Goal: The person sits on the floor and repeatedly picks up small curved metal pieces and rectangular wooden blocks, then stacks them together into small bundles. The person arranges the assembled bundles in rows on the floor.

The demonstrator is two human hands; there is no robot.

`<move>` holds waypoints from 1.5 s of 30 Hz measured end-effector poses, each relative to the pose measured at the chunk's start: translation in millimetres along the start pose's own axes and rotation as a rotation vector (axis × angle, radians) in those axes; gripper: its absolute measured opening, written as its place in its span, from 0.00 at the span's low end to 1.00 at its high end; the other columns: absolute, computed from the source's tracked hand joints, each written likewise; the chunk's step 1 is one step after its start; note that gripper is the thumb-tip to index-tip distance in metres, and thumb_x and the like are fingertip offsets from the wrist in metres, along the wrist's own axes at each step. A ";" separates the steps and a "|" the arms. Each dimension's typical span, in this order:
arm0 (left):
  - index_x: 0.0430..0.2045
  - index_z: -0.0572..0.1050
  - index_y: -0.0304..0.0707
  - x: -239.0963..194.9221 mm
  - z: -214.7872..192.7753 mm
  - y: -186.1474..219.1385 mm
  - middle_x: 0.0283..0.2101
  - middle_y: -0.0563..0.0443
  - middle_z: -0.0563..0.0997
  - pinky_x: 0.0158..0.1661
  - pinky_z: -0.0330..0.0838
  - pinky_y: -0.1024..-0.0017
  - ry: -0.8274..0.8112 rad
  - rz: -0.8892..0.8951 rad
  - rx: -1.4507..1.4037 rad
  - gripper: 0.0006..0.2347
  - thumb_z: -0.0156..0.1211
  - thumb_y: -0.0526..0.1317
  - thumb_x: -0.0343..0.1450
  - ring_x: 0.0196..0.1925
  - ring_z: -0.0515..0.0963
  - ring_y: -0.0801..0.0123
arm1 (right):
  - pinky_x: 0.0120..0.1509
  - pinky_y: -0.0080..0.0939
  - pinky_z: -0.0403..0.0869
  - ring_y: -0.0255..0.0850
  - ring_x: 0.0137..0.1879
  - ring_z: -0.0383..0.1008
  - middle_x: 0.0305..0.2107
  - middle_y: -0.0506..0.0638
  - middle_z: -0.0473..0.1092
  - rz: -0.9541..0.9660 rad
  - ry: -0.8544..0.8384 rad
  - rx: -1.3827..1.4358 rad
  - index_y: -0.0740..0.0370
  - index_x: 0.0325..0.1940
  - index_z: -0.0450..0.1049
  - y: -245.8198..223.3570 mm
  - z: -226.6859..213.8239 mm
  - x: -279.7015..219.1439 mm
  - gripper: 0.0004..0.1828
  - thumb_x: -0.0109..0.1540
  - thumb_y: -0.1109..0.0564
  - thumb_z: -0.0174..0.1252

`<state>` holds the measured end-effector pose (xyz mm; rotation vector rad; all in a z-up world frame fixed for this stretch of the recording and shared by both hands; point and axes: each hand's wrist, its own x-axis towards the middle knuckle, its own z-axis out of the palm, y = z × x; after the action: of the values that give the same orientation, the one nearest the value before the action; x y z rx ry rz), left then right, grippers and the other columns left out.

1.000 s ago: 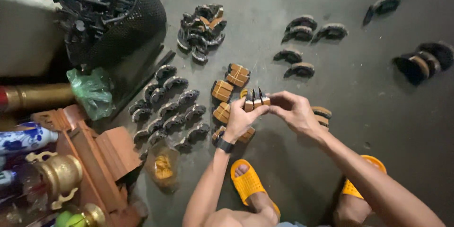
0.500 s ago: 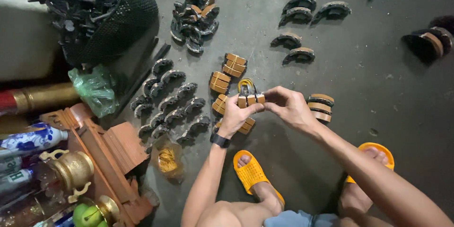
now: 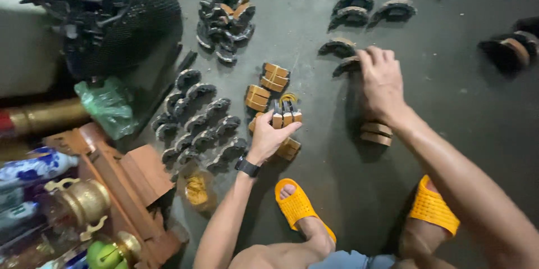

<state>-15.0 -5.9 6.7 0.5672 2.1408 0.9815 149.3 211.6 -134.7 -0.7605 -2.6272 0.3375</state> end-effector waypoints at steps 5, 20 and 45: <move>0.26 0.84 0.38 0.2 -13.2 21.8 0.24 0.53 0.84 0.30 0.73 0.80 0.012 0.034 0.000 0.10 0.80 0.35 0.56 0.28 0.76 0.81 | 0.42 0.41 0.72 0.47 0.47 0.71 0.41 0.51 0.68 -0.005 -0.140 -0.147 0.56 0.52 0.75 7.6 14.0 -1.0 0.13 0.63 0.62 0.57; 0.25 0.84 0.39 0.7 -0.2 42.8 0.25 0.57 0.84 0.31 0.74 0.81 0.002 -0.025 -0.080 0.09 0.81 0.33 0.56 0.29 0.74 0.84 | 0.38 0.38 0.78 0.39 0.35 0.75 0.30 0.56 0.73 0.996 -0.414 1.545 0.69 0.40 0.76 -65.9 -42.0 -10.9 0.19 0.51 0.60 0.77; 0.28 0.85 0.38 -4.0 -3.2 1.5 0.29 0.53 0.83 0.36 0.74 0.79 0.038 -0.071 -0.090 0.14 0.84 0.36 0.54 0.32 0.76 0.79 | 0.42 0.40 0.77 0.37 0.35 0.76 0.26 0.51 0.78 0.585 -0.459 1.374 0.57 0.38 0.78 -115.6 -26.3 -30.2 0.20 0.48 0.53 0.80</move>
<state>-14.6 -9.0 11.0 0.4285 2.1231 1.0509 130.7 102.8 -81.9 -0.8845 -1.6710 2.3095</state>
